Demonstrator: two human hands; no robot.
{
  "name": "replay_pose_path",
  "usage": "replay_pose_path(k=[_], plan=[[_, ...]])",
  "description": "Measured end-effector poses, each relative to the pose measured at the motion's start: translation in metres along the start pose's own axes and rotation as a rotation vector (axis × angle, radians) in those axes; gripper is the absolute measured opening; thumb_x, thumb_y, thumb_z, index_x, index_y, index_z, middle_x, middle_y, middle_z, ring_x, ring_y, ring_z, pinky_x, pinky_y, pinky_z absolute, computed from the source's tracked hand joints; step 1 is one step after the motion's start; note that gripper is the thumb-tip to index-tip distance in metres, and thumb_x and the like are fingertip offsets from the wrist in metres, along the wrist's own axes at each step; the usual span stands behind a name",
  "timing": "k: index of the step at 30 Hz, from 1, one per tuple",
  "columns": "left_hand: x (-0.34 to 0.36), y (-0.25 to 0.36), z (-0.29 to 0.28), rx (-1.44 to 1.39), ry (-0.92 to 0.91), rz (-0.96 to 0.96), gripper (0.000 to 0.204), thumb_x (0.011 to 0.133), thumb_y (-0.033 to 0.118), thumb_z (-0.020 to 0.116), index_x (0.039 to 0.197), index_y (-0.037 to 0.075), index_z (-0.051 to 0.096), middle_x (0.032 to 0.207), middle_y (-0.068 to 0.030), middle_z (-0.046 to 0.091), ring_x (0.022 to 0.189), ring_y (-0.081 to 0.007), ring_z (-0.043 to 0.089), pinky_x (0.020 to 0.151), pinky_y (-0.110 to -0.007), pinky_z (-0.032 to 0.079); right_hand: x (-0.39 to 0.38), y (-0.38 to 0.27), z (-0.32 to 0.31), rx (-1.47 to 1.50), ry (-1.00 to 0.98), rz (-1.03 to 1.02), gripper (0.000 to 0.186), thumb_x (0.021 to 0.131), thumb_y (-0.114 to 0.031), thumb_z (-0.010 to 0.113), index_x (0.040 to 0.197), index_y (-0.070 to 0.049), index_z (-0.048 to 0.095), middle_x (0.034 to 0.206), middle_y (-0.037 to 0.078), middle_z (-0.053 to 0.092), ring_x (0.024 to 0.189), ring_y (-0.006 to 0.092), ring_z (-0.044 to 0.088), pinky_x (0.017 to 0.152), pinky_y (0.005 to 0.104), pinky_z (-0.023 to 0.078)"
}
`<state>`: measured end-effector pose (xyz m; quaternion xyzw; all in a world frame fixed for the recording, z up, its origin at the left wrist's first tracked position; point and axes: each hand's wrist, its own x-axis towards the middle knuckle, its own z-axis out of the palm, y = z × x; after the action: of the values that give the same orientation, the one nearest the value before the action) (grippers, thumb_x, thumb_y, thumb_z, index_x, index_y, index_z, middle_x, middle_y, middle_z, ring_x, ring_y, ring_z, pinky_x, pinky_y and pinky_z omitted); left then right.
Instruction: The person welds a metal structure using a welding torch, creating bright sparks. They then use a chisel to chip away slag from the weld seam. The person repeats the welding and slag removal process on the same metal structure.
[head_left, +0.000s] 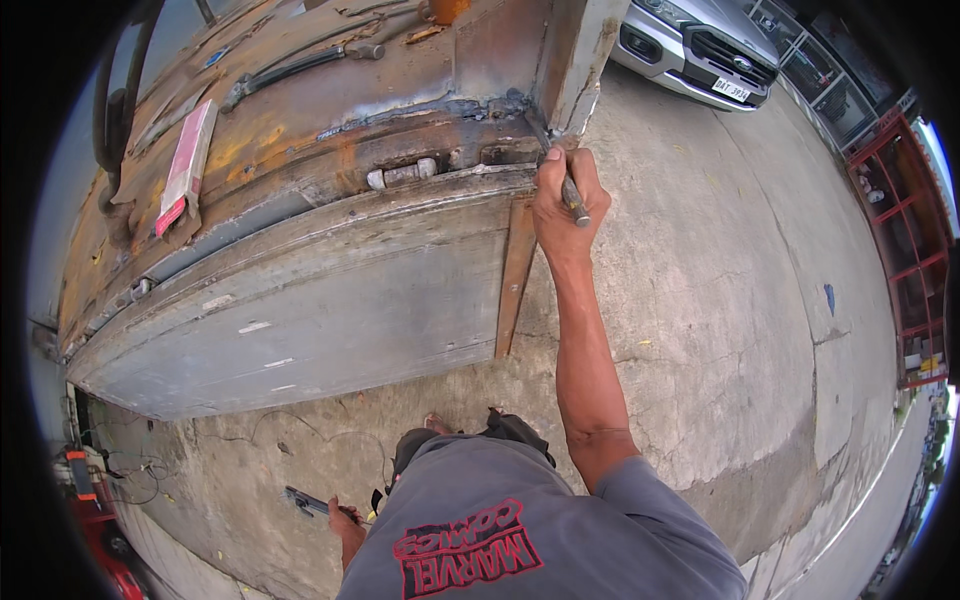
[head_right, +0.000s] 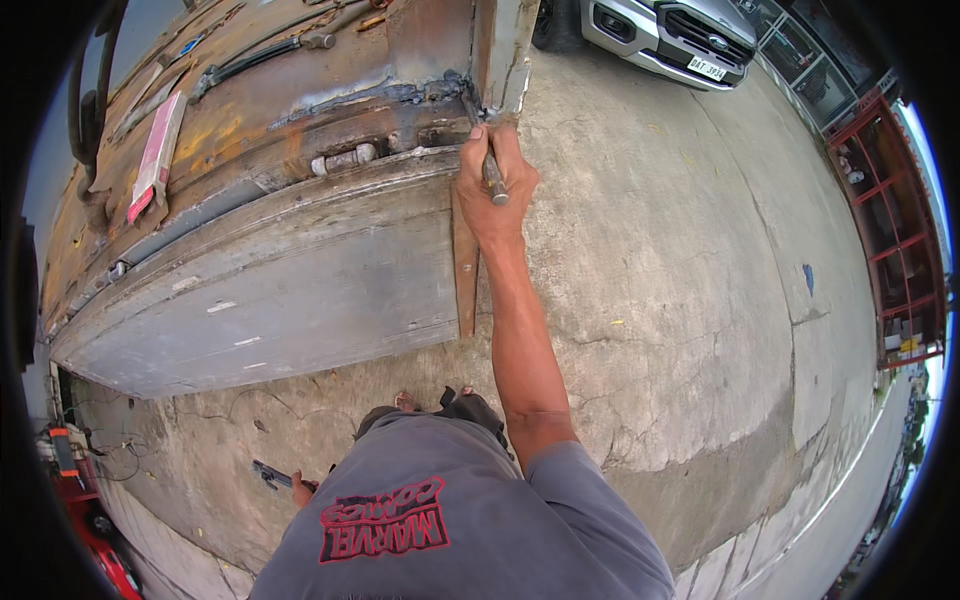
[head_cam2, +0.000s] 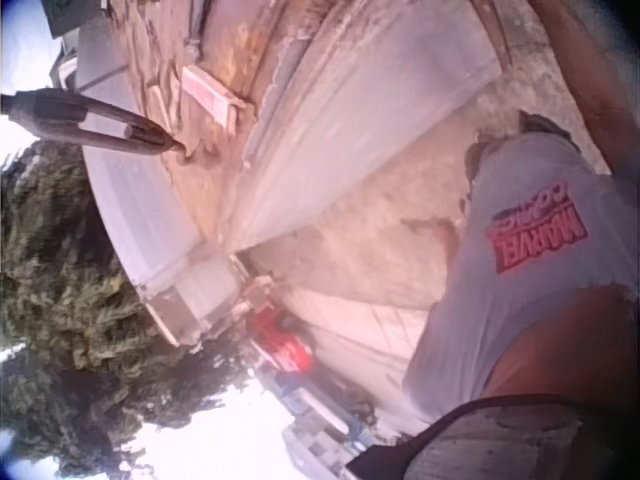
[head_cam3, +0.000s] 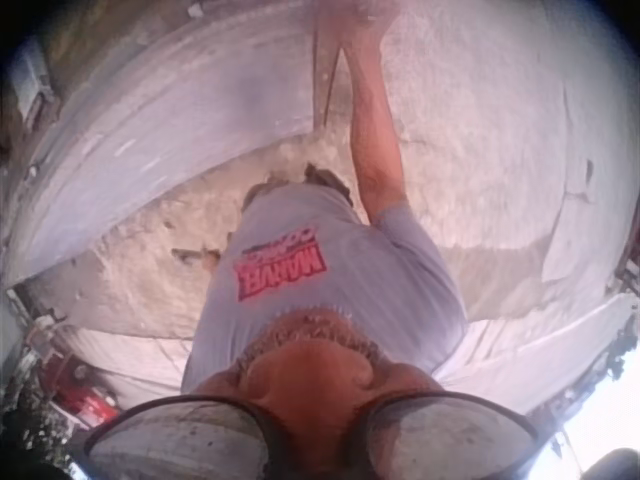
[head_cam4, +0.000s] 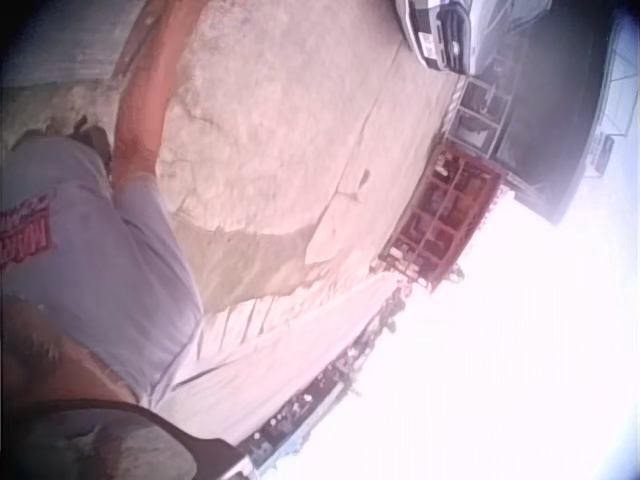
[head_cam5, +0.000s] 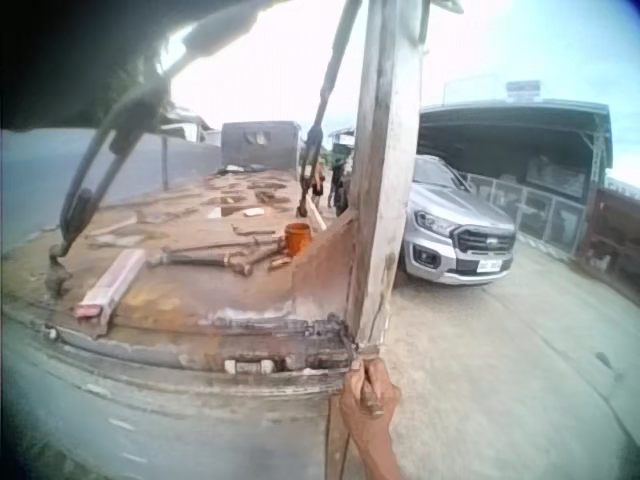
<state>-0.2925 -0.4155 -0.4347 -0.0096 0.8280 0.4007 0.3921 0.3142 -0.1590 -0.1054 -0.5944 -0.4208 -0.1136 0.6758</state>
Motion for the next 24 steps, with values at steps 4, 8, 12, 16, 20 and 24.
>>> replay_pose_path(k=[4, 8, 12, 16, 20, 24], plan=[[0.016, 0.021, -0.009, -0.022, -0.039, -0.007, 0.046, 0.093, 0.049, 0.075, 0.076, 0.013, 0.051, 0.064, -0.0073, 0.059, 0.049, -0.0196, 0.053, 0.043, -0.035, 0.038, -0.013, -0.023, -0.003, 0.077, -0.014, 0.176, 0.025, 0.106, -0.018, 0.066, 0.089, 0.0, 0.065, 0.068, 0.012, 0.065, 0.057, 0.0158, 0.059, 0.056, 0.0351, 0.05], [0.03, 0.039, -0.002, -0.019, -0.108, 0.016, 0.047, 0.092, 0.05, 0.075, 0.078, 0.012, 0.051, 0.065, -0.0079, 0.059, 0.049, -0.0202, 0.052, 0.043, -0.035, 0.038, -0.005, -0.043, -0.011, 0.035, 0.117, 0.038, 0.024, 0.105, -0.016, 0.065, 0.089, 0.001, 0.065, 0.069, 0.013, 0.065, 0.058, 0.0156, 0.06, 0.055, 0.035, 0.05], [0.048, 0.043, -0.004, 0.032, -0.079, 0.037, 0.048, 0.092, 0.051, 0.075, 0.077, 0.012, 0.051, 0.064, -0.0086, 0.059, 0.047, -0.0209, 0.051, 0.043, -0.035, 0.038, -0.024, -0.024, 0.021, -0.024, 0.06, -0.03, 0.015, 0.104, -0.013, 0.066, 0.097, 0.0, 0.066, 0.075, 0.015, 0.069, 0.06, 0.0241, 0.065, 0.058, 0.0363, 0.052], [0.058, 0.053, -0.005, 0.006, -0.057, 0.032, 0.049, 0.091, 0.051, 0.075, 0.075, 0.012, 0.051, 0.064, -0.0089, 0.058, 0.047, -0.0214, 0.051, 0.043, -0.036, 0.038, -0.029, -0.056, 0.029, -0.015, 0.048, -0.104, 0.011, 0.102, -0.01, 0.067, 0.097, 0.0, 0.067, 0.081, 0.018, 0.072, 0.065, 0.0299, 0.07, 0.063, 0.0388, 0.056], [0.06, 0.054, -0.016, -0.012, -0.079, -0.016, 0.05, 0.092, 0.052, 0.074, 0.073, 0.013, 0.05, 0.063, -0.0088, 0.058, 0.048, -0.0212, 0.051, 0.044, -0.036, 0.038, -0.026, -0.068, 0.018, -0.104, 0.131, -0.122, 0.013, 0.102, -0.01, 0.066, 0.093, 0.0, 0.066, 0.078, 0.019, 0.071, 0.064, 0.0295, 0.07, 0.063, 0.0382, 0.057], [0.063, 0.06, -0.018, 0.217, -0.1, 0.003, 0.051, 0.092, 0.055, 0.073, 0.074, 0.013, 0.051, 0.063, -0.0084, 0.056, 0.049, -0.0217, 0.051, 0.045, -0.037, 0.038, -0.014, -0.032, 0.045, -0.105, 0.159, -0.011, 0.02, 0.104, -0.013, 0.064, 0.089, -0.001, 0.063, 0.074, 0.016, 0.069, 0.058, 0.0254, 0.064, 0.057, 0.0364, 0.052]])
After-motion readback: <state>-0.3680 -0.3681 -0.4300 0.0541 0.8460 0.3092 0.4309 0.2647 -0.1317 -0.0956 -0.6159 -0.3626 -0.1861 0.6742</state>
